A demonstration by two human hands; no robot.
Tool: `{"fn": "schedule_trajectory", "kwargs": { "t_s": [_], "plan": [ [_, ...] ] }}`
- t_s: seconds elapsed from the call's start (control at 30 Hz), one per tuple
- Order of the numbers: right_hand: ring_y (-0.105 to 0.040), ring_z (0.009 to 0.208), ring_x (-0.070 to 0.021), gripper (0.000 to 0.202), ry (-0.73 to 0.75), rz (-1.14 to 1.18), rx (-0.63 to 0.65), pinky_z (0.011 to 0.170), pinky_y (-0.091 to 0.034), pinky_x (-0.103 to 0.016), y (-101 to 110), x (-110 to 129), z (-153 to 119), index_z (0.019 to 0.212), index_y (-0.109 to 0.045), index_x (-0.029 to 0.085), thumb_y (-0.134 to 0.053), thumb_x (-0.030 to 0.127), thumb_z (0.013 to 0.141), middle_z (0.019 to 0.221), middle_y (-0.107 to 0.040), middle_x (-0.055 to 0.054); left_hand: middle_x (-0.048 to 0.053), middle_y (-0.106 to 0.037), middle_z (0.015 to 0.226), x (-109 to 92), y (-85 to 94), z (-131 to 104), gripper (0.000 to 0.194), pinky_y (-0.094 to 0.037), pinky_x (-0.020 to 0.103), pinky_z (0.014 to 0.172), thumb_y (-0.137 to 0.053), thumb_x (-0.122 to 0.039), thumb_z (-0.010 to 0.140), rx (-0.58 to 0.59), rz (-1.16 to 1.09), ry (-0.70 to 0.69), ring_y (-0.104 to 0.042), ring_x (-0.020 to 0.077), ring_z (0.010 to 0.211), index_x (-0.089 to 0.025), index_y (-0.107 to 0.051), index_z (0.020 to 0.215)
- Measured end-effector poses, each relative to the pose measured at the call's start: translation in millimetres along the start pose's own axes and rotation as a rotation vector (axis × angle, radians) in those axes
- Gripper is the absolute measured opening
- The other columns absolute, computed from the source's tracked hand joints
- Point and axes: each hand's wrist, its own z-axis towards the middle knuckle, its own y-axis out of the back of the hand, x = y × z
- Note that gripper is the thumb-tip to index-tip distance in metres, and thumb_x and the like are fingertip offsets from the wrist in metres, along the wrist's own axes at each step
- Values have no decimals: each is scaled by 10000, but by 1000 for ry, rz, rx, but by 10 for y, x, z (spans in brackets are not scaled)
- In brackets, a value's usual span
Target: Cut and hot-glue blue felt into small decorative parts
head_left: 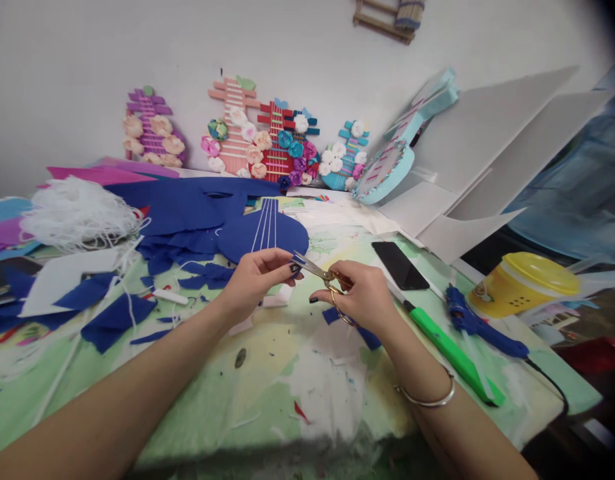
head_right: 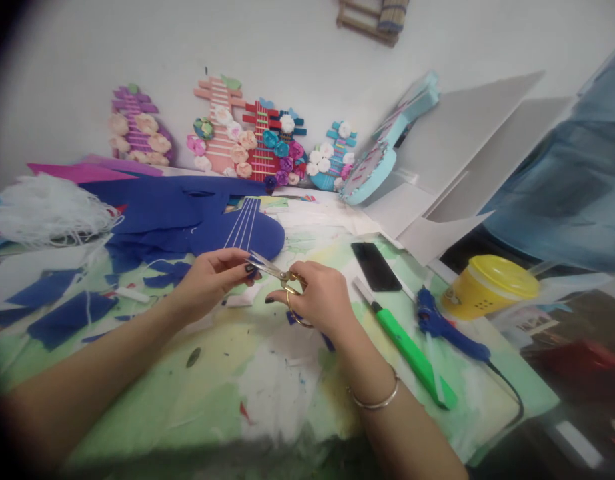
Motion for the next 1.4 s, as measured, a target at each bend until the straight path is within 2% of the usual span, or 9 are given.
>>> {"fn": "schedule_trajectory", "kwargs": {
  "t_s": [0.17, 0.73, 1.4],
  "plan": [
    [-430, 547, -99, 426, -3, -14, -26, 537, -279, -227, -17, -14, -2, 721, -609, 175, -675, 595, 698, 587, -524, 25, 25, -714, 727, -9, -2, 7, 145, -510, 222, 633, -749, -242, 711, 15, 17, 12, -632, 103, 628, -156, -702, 818],
    [-408, 515, -92, 419, 2, 49, -22, 517, -280, -227, -20, -23, -10, 669, -600, 178, -673, 590, 702, 546, -505, 32, 32, -706, 709, -57, -23, -24, 170, -495, 245, 633, -748, -238, 697, -9, 82, 23, -615, 116, 620, -141, -702, 829],
    [-441, 518, -103, 444, 13, -99, -49, 514, -265, -242, -19, -18, -21, 658, -626, 181, -626, 619, 731, 585, -583, -7, 43, -695, 674, -53, -43, -36, 162, -485, 265, 613, -743, -255, 695, -31, 119, 34, -605, 131, 601, -133, -692, 788]
  ]
}}
